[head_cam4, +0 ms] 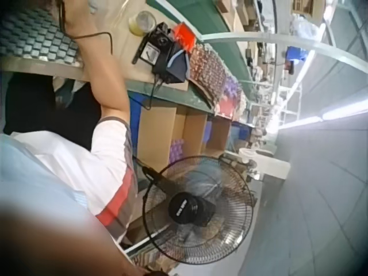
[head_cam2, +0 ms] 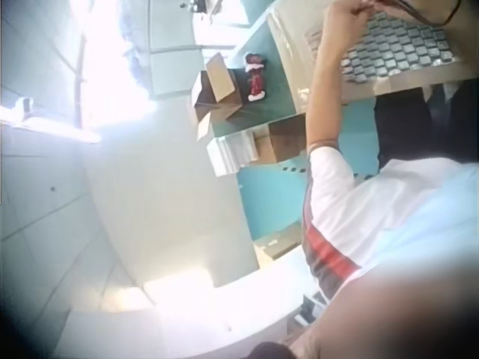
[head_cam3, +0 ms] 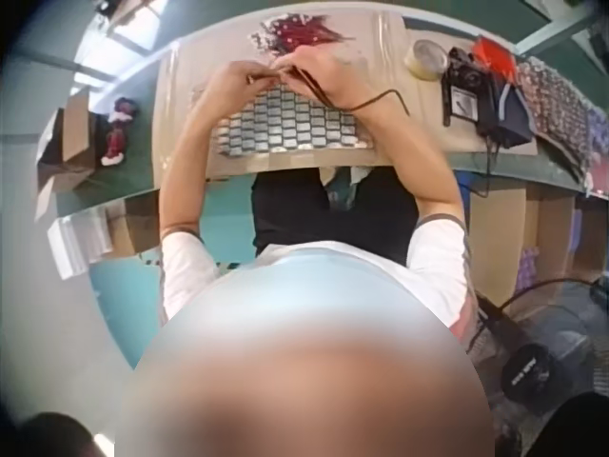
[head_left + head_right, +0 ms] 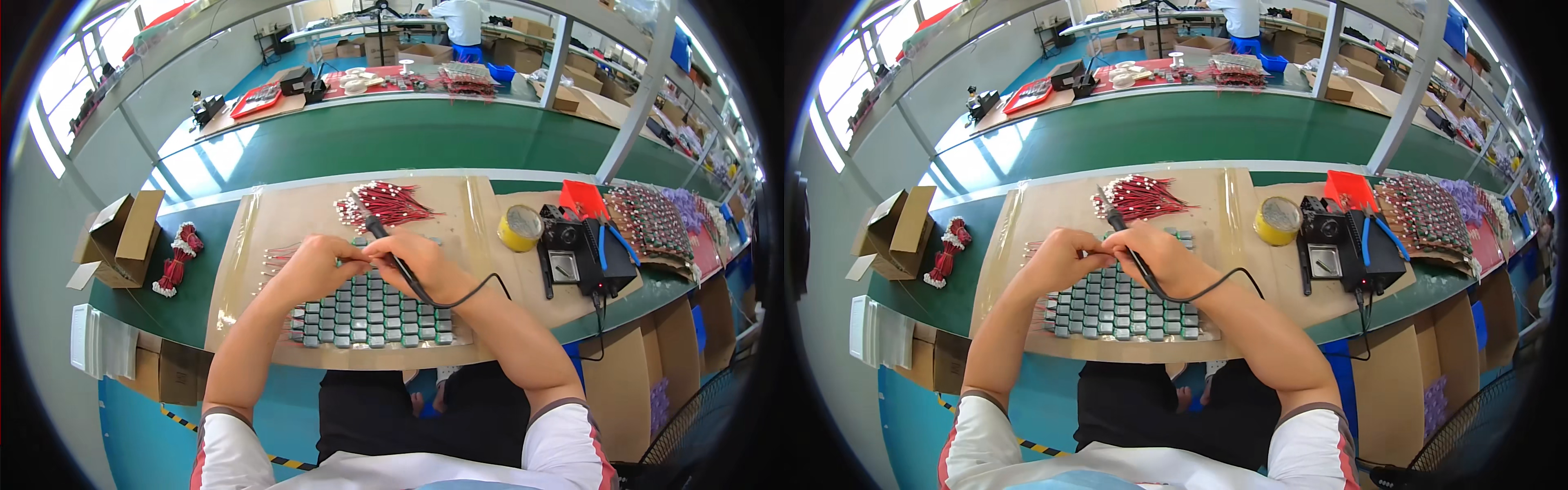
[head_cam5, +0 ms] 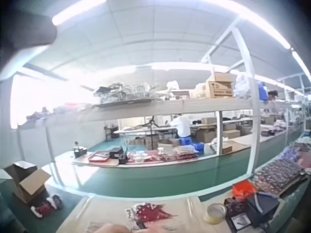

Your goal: The person solders red and white wires onto small electronic components arranged on a cardboard base, using a soldering iron and solder wire.

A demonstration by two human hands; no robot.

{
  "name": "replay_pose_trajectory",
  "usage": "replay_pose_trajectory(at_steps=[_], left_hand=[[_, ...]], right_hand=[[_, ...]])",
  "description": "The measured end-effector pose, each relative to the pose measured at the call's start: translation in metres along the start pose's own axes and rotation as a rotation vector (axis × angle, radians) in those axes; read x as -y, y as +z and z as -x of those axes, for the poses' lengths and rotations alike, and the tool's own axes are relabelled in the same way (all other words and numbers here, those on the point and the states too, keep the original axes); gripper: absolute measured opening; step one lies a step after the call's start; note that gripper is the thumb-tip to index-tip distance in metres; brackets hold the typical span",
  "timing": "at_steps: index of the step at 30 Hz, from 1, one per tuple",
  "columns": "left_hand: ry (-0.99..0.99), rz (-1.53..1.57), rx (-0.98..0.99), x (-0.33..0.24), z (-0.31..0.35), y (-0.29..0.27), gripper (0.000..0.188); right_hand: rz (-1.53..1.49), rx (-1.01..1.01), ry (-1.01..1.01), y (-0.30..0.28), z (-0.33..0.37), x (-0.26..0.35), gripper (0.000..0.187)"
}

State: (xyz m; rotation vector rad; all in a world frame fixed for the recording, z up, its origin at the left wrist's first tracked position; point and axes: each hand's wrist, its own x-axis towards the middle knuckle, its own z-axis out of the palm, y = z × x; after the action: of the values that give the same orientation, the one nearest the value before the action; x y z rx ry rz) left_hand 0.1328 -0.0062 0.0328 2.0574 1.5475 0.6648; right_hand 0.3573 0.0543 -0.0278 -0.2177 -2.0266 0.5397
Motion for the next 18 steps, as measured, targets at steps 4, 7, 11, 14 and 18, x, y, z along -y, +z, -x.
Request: replay_pose_trajectory(at_steps=[4,7,11,14,18], left_hand=[[-0.017,0.118,0.049,0.015,0.001,-0.011,0.018],[-0.006,0.189,0.041,0.028,0.002,-0.015,0.016],[0.057,0.236,-0.004,0.044,0.005,-0.013,0.014],[0.047,0.293,-0.038,0.053,0.005,-0.009,0.014],[0.063,0.317,-0.08,0.059,0.012,-0.006,0.013]], right_hand=[[-0.008,-0.072,0.103,0.001,0.0,0.005,0.031],[-0.027,-0.08,0.171,-0.001,0.001,0.006,0.027],[-0.016,-0.014,0.275,-0.001,0.002,0.007,0.025],[-0.032,-0.019,0.241,0.003,0.003,0.008,0.025],[-0.02,0.001,0.285,0.007,0.004,0.009,0.025]])
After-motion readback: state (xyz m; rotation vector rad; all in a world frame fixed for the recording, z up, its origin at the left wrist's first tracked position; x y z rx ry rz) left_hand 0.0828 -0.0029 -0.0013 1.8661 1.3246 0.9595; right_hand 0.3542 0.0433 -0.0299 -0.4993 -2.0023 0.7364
